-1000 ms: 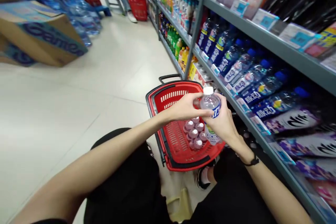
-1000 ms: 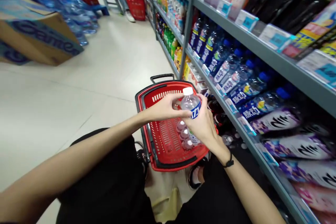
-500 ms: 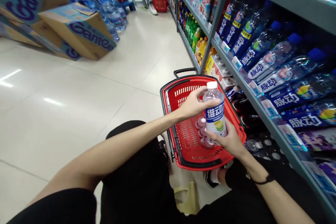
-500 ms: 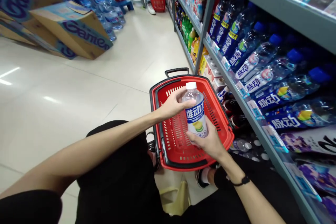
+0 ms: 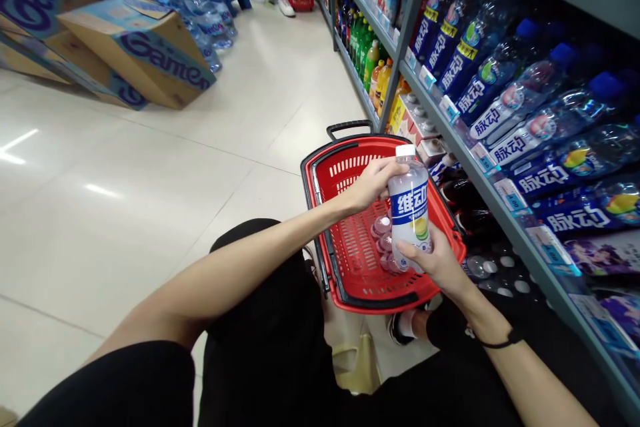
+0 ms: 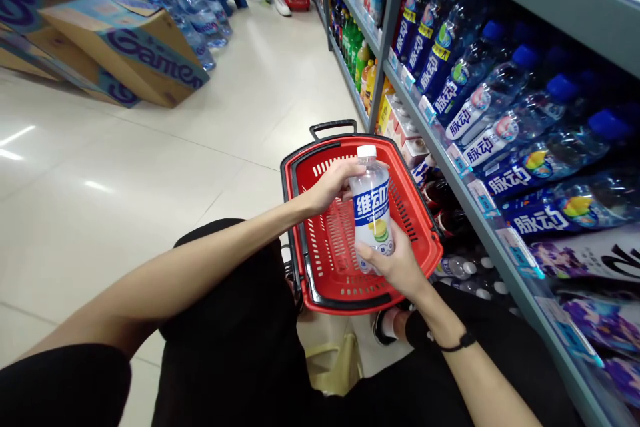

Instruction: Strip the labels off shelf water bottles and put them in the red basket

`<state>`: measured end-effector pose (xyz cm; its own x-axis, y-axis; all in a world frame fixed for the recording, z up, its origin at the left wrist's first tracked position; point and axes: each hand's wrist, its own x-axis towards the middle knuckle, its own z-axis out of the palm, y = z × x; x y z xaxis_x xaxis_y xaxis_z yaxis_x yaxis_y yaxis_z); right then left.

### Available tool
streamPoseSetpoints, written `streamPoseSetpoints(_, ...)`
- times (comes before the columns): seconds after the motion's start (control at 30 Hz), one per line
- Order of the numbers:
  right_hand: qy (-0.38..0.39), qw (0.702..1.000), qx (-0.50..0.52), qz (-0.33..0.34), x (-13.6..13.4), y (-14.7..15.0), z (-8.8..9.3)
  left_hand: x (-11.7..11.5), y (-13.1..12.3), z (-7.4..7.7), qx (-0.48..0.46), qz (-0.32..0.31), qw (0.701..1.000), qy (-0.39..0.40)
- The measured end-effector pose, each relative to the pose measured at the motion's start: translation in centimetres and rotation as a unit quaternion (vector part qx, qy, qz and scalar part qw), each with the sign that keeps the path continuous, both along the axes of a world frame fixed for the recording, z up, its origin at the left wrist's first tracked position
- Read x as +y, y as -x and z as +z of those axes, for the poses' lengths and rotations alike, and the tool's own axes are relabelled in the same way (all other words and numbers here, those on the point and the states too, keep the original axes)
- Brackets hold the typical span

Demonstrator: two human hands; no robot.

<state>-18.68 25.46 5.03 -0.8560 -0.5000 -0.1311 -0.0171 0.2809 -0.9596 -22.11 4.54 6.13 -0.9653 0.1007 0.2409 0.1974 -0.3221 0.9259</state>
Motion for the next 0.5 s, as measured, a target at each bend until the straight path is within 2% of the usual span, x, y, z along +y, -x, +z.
streamPoseSetpoints(0.23,0.017,0.999,-0.008,-0.036,-0.3,-0.1,-0.1,-0.8,0.1,-0.8,-0.015,0.03,0.999,-0.005)
streamPoseSetpoints(0.33,0.061,0.994,-0.062,-0.066,-0.8,0.0,0.5,-1.2,0.4,-1.3,-0.027,0.053,0.998,-0.027)
streamPoseSetpoints(0.43,0.098,0.981,-0.128,-0.106,-1.0,0.1,0.9,-1.6,0.5,-1.5,-0.048,0.048,0.996,-0.05)
streamPoseSetpoints(0.5,0.106,0.977,-0.157,-0.097,-1.0,0.2,1.2,-1.6,0.4,-1.3,-0.044,0.033,0.998,-0.023)
